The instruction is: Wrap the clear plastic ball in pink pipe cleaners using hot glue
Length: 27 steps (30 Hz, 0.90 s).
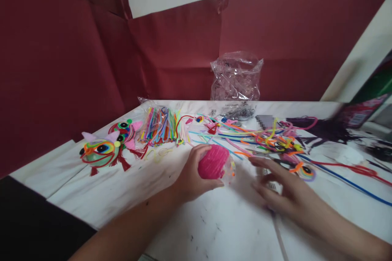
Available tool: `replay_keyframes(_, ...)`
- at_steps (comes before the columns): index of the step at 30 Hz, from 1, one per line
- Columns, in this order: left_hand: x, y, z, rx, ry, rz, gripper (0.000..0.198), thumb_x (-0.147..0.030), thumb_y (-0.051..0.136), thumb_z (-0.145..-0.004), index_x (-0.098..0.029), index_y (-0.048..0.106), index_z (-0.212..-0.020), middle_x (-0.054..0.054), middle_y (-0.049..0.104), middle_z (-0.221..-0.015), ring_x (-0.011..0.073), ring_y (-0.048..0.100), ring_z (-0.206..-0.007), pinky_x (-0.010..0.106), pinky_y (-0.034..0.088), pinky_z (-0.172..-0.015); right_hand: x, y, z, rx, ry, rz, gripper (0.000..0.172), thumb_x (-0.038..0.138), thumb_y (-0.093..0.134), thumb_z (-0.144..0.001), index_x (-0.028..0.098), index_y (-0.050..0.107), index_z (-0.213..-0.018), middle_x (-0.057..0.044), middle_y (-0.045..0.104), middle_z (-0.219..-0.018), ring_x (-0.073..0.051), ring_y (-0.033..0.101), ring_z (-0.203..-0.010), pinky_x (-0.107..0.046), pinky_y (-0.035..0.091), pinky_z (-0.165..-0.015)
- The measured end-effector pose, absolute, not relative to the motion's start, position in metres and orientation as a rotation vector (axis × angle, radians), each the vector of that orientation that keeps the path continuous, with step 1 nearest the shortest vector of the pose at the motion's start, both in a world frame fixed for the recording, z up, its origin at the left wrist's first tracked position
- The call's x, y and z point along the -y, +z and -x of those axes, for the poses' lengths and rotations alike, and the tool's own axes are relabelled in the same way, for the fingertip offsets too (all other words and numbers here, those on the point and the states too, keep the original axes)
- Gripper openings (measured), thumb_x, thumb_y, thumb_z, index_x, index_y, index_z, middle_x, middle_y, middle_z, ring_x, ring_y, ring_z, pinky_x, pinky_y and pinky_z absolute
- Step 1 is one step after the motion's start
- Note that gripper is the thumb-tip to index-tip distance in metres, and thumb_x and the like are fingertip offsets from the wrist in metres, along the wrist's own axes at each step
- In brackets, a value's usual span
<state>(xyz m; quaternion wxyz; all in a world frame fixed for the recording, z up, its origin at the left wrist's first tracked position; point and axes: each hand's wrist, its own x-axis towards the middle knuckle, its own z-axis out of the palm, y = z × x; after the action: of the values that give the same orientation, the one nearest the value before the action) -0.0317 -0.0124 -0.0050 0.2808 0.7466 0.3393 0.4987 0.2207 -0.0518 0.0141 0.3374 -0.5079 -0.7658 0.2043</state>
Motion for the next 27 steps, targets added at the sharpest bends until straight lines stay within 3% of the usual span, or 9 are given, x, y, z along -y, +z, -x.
replay_keyframes(3, 0.016, -0.005, 0.028, -0.901, 1.391, -2.151, 0.078, -0.022, 0.082, -0.058, -0.025, 0.042, -0.125, 0.010, 0.045, -0.128, 0.0310, 0.044, -0.124, 0.050, 0.035, -0.106, 0.048, 0.003, -0.181, 1.828, 0.723, 1.296, 0.070, 0.050, 0.060, -0.076, 0.020, 0.039, -0.137, -0.016, 0.056, -0.130, -0.021, 0.066, -0.076, -0.039, 0.058, -0.069)
replay_keyframes(7, 0.017, -0.010, 0.026, -0.955, 1.389, -2.201, 0.078, -0.016, 0.080, -0.058, -0.025, 0.041, -0.125, 0.011, 0.044, -0.128, 0.0305, 0.043, -0.124, 0.050, 0.036, -0.105, 0.039, -0.009, -0.161, 1.749, 0.766, 1.226, 0.064, 0.042, 0.062, -0.074, 0.021, 0.043, -0.132, -0.014, 0.056, -0.127, -0.030, 0.060, -0.104, -0.041, 0.055, -0.072)
replay_keyframes(9, 0.016, -0.013, 0.026, -0.974, 1.374, -2.207, 0.080, -0.016, 0.082, -0.056, -0.026, 0.041, -0.125, 0.011, 0.044, -0.128, 0.0309, 0.043, -0.123, 0.050, 0.036, -0.105, 0.036, -0.010, -0.159, 1.723, 0.784, 1.234, 0.061, 0.041, 0.062, -0.073, 0.020, 0.046, -0.129, -0.014, 0.058, -0.122, -0.032, 0.057, -0.108, -0.043, 0.054, -0.074)
replay_keyframes(16, 0.015, -0.013, 0.026, -0.970, 1.340, -2.228, 0.080, -0.021, 0.083, -0.057, -0.027, 0.040, -0.125, 0.011, 0.042, -0.130, 0.0324, 0.042, -0.125, 0.053, 0.035, -0.105, 0.035, -0.008, -0.157, 1.662, 0.821, 1.234, 0.053, 0.037, 0.058, -0.074, 0.020, 0.049, -0.123, -0.011, 0.059, -0.116, -0.027, 0.058, -0.105, -0.038, 0.052, -0.071)
replay_keyframes(23, 0.015, -0.010, 0.024, -0.978, 1.350, -2.190, 0.073, -0.023, 0.082, -0.060, -0.027, 0.043, -0.121, 0.010, 0.044, -0.126, 0.0303, 0.044, -0.121, 0.050, 0.037, -0.103, 0.036, 0.002, -0.158, 1.613, 0.958, 1.240, 0.057, 0.043, 0.062, -0.068, 0.019, 0.051, -0.118, -0.011, 0.061, -0.113, -0.022, 0.062, -0.082, -0.035, 0.050, -0.063)
replay_keyframes(27, 0.014, -0.011, 0.024, -0.977, 1.353, -2.174, 0.075, -0.025, 0.083, -0.058, -0.028, 0.042, -0.121, 0.009, 0.044, -0.126, 0.0299, 0.045, -0.121, 0.049, 0.038, -0.102, 0.035, 0.003, -0.157, 1.593, 0.940, 1.235, 0.055, 0.041, 0.059, -0.069, 0.018, 0.051, -0.118, -0.012, 0.061, -0.113, -0.024, 0.061, -0.086, -0.036, 0.049, -0.063)
